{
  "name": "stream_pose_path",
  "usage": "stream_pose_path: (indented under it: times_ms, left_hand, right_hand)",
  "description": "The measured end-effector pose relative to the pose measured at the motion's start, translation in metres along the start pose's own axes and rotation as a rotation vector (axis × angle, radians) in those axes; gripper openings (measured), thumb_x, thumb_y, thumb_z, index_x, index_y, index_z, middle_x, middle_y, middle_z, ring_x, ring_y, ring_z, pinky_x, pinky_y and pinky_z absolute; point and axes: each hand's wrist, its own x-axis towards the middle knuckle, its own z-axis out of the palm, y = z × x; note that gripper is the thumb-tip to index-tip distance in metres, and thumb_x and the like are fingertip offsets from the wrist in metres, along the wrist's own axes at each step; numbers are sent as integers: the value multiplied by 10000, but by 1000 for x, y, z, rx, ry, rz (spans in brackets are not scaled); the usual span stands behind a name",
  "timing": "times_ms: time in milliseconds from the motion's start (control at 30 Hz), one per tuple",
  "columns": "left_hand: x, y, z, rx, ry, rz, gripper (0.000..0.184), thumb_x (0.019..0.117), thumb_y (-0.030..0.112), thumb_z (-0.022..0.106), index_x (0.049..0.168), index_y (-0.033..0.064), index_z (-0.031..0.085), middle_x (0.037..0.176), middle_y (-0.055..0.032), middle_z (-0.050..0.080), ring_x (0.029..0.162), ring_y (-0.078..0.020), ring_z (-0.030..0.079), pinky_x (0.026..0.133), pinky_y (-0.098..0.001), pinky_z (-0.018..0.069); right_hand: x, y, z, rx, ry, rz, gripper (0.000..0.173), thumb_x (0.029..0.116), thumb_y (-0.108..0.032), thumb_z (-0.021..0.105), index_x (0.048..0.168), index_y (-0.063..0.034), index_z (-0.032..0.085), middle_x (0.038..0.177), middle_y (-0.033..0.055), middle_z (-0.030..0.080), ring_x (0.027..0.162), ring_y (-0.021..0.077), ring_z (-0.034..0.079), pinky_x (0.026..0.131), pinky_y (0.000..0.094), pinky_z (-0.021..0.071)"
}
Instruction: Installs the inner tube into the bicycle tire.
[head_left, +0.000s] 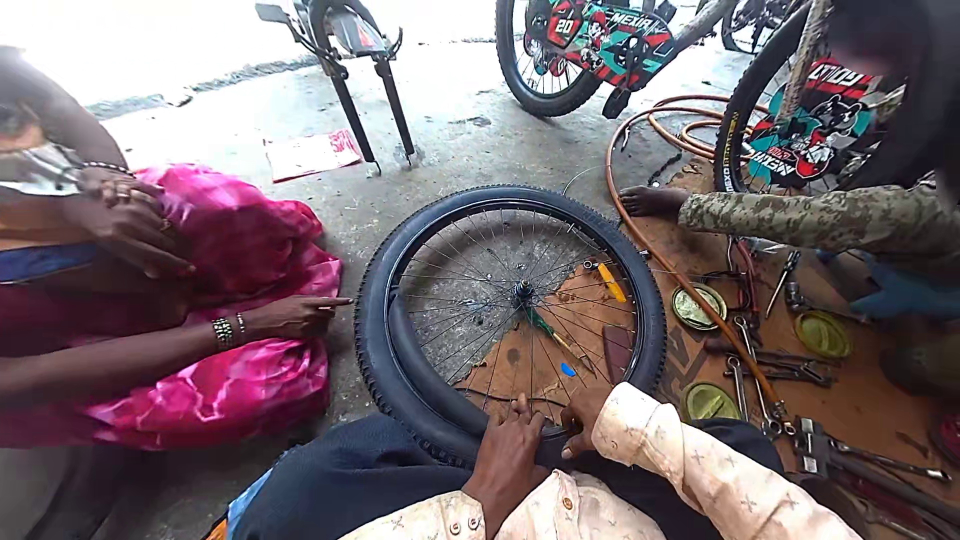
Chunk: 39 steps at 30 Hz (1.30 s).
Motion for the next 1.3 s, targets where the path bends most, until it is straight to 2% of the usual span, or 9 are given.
stream_pose_path:
  times_ms: [167,367,433,500,567,700,833,967,1300]
  left_hand:
    - [-3,-1,-12,-52,0,-11,710,811,493,740,1392,119,580,1497,-191,491,1363,-377,487,1068,-584,413]
    - [-1,5,-21,-257,110,86,715,861,628,699,1364,134,574,1094,-76,723,1065,-264,674,1006,-504,488]
    - [-6,1,-23,-485,254,131,673,852,558,770,1355,151,584,1314,-47,647,1175,-216,641,1012,-459,527]
    - [-13,-13,-24,-562,429,199,574,852,481,810,1241,108,613,1664,-62,297,1452,-230,425,1115,-462,466]
    - [-27,-32,-29,-415,521,130,481,850,439,819,1141,82,683,1667,-103,300,1480,-282,391,1145,-512,424]
    - [-50,-47,-20,-37,195,-161,488,890,549,718,1200,172,728,1644,-39,369,1538,-258,282,1206,-553,275]
    - [-45,-33,-9,19,147,-124,616,867,559,724,1422,323,597,1714,-32,202,1578,-263,165,1223,-580,213]
    - [-32,-24,-6,82,91,-99,573,864,634,683,1368,369,626,1679,27,298,1559,-250,211,1170,-613,240]
    - [-16,-19,9,193,-61,-59,550,912,436,696,1369,137,630,1671,-54,313,1516,-297,311,1192,-551,282]
  right_hand:
    - [-7,7,15,24,134,-57,564,913,-485,734,1271,-66,617,1124,202,683,1102,383,652,945,606,504]
    - [-24,26,8,-21,328,-24,500,933,-600,653,1111,-140,735,1002,107,733,997,299,700,903,578,543]
    - [-30,40,-8,-96,268,-17,452,936,-552,679,1097,-134,743,1042,122,718,1048,318,674,932,572,520]
    - [-30,56,-16,-205,238,53,424,901,-531,728,1081,-149,764,1103,133,712,1117,354,649,942,603,514]
    - [-33,56,-26,-274,152,188,438,901,-468,756,1148,-106,742,1230,175,677,1235,406,588,982,635,472]
    - [-50,25,-21,-122,230,106,607,922,-338,771,1462,-163,558,1391,166,595,1292,353,568,1059,555,470]
    - [-28,28,10,-100,473,1,400,965,-378,698,1316,-187,679,1253,163,642,1199,358,602,950,555,528]
    - [-22,51,18,-117,602,-32,326,945,-400,706,1208,-212,748,1169,120,671,1114,319,637,896,542,543]
    - [-6,49,37,-50,623,-38,293,940,-457,697,1140,-250,753,1121,73,698,1086,291,652,865,548,528]
